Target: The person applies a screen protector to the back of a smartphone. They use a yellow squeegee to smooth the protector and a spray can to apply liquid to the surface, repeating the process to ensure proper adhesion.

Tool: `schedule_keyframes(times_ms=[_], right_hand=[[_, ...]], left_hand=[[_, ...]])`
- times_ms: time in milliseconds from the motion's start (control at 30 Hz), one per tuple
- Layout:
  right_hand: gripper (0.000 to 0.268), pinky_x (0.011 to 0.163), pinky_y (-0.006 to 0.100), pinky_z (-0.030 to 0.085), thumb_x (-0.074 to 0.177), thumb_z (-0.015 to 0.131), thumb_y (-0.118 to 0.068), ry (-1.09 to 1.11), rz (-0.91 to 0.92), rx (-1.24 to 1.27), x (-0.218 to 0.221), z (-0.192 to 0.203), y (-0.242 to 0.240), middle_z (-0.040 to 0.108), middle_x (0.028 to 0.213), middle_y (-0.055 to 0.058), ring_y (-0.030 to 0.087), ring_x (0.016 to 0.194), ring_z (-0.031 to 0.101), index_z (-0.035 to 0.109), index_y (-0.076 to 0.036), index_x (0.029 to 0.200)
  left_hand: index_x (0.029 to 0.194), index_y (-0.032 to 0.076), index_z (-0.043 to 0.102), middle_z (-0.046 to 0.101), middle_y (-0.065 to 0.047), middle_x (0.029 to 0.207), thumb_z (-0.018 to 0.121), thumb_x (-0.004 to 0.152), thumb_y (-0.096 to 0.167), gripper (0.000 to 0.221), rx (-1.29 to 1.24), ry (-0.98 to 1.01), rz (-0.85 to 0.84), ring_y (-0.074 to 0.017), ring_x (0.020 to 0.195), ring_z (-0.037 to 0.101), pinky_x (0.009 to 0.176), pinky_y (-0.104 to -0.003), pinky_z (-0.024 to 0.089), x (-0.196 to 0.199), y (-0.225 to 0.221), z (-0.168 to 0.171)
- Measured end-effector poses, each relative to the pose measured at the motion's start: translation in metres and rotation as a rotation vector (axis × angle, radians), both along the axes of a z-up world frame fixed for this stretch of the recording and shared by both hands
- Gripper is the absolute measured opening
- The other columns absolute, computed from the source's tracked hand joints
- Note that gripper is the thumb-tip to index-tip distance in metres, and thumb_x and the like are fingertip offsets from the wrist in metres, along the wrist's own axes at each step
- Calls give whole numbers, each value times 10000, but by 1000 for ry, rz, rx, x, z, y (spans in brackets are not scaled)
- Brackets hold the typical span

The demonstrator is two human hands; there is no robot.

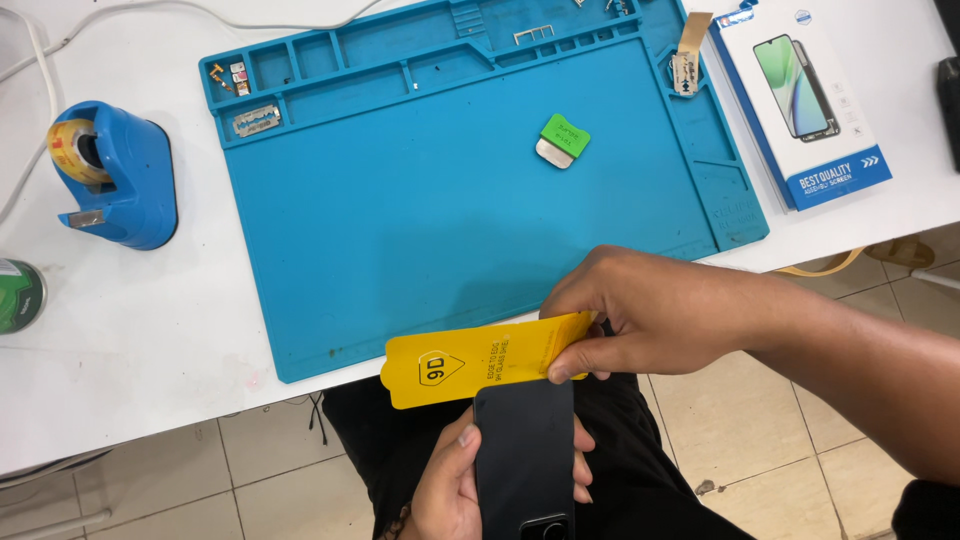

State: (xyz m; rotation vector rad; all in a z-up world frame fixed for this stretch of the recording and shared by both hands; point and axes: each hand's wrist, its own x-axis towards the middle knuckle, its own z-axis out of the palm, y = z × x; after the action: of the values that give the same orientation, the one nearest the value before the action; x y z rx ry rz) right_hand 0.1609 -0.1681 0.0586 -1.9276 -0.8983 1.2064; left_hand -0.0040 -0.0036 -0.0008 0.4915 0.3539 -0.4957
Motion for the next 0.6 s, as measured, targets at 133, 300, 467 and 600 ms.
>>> schedule_keyframes(times_ms=[133, 300, 467, 600], right_hand=[[229, 452, 191, 511, 836, 641, -343, 2, -6, 69, -1, 1, 3, 753, 702, -14, 91, 544, 660, 743, -140, 808], [242, 452, 181, 541, 816, 649, -363, -4, -40, 4, -1, 1, 6, 796, 748, -13, 91, 576, 707, 767, -152, 824], [293, 395, 241, 436, 814, 632, -440, -125, 49, 13, 6, 8, 3, 703, 735, -48, 104, 541, 574, 730, -166, 836], [277, 418, 239, 435, 840, 590, -421, -102, 63, 124, 6, 9, 11, 765, 821, 10, 142, 601, 622, 693, -165, 827]], left_hand=[[1163, -209, 508, 614, -363, 987, 440, 838, 381, 677, 14, -50, 4, -359, 770, 654, 687, -464, 583, -1, 1, 0], [1163, -209, 493, 597, -358, 1000, 406, 873, 370, 653, -3, -135, 5, -349, 791, 643, 707, -449, 574, 1, 2, -2], [1199, -175, 477, 576, -348, 1041, 396, 893, 385, 643, -28, -179, -33, -339, 847, 632, 747, -442, 569, 2, 3, -6], [1224, -169, 484, 587, -340, 1054, 436, 863, 418, 691, -45, -144, -102, -334, 850, 641, 755, -431, 568, 4, 1, -8]])
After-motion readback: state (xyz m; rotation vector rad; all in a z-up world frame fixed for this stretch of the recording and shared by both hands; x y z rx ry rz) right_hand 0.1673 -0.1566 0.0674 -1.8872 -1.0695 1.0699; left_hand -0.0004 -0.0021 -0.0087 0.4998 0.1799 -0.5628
